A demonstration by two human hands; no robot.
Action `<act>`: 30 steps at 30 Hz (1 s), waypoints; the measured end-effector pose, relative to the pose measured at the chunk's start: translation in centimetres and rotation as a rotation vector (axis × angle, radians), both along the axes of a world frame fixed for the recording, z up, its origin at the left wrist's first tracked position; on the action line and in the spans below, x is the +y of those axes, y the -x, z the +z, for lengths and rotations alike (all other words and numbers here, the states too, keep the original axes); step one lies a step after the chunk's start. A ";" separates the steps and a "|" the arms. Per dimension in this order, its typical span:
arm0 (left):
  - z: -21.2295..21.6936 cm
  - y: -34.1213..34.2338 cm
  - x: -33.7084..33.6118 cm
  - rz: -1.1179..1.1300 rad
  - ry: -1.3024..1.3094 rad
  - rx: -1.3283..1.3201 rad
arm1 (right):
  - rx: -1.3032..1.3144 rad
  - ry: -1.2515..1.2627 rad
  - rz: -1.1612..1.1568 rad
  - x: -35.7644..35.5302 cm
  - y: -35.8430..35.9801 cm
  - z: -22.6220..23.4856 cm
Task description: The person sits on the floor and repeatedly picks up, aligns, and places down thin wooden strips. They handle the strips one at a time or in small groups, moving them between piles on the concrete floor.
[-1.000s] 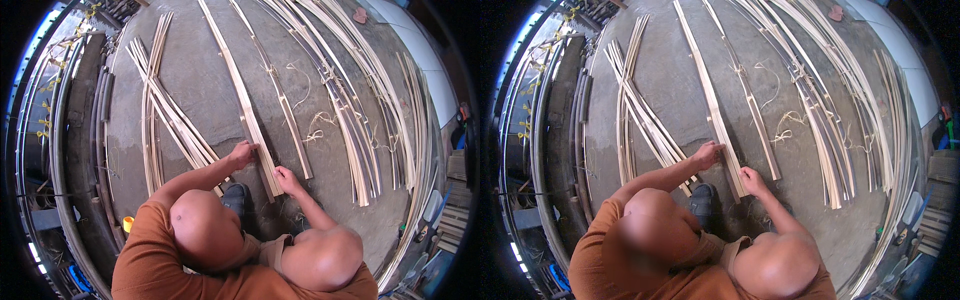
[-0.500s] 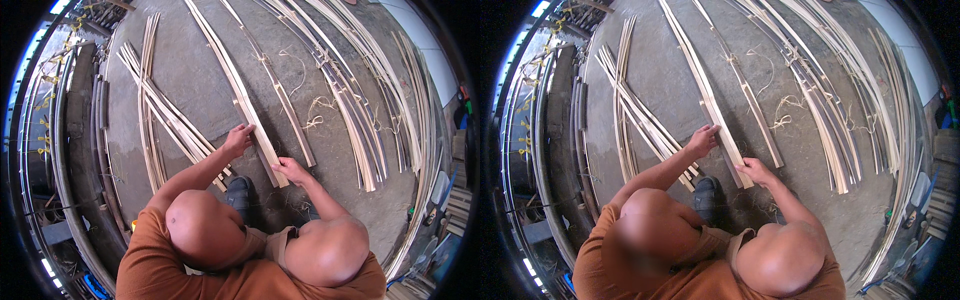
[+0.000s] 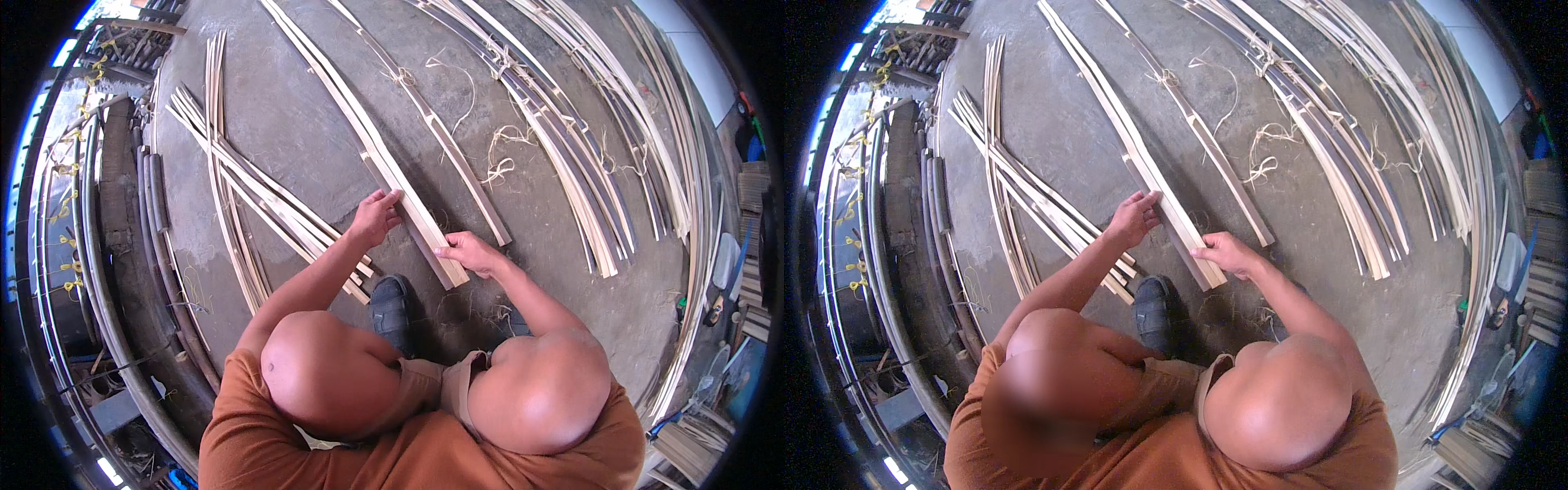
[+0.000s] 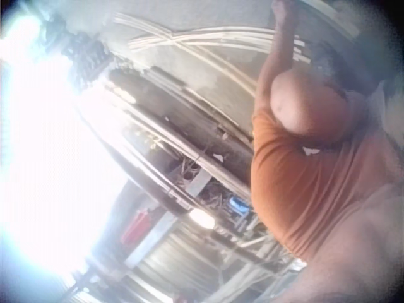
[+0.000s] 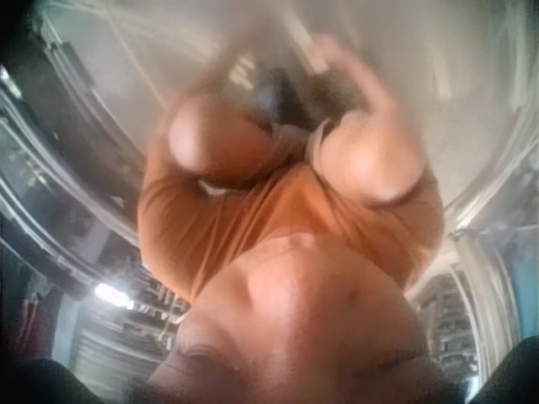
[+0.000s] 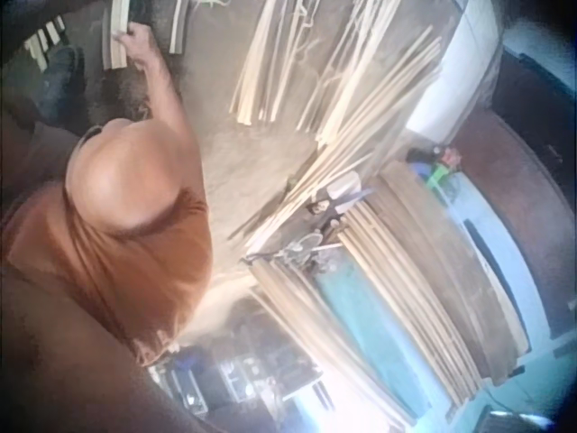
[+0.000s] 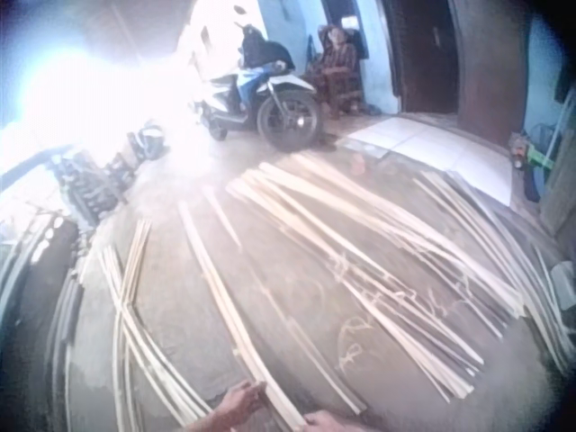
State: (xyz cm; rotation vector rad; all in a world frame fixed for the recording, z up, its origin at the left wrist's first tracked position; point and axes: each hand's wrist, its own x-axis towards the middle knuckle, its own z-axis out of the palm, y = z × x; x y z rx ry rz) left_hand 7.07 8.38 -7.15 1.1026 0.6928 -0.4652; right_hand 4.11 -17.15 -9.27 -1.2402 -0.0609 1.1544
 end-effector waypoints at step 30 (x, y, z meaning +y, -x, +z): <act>-0.2 1.5 19.2 0.893 -0.901 -0.226 | 0.051 0.149 0.040 1.1 0.7 -0.7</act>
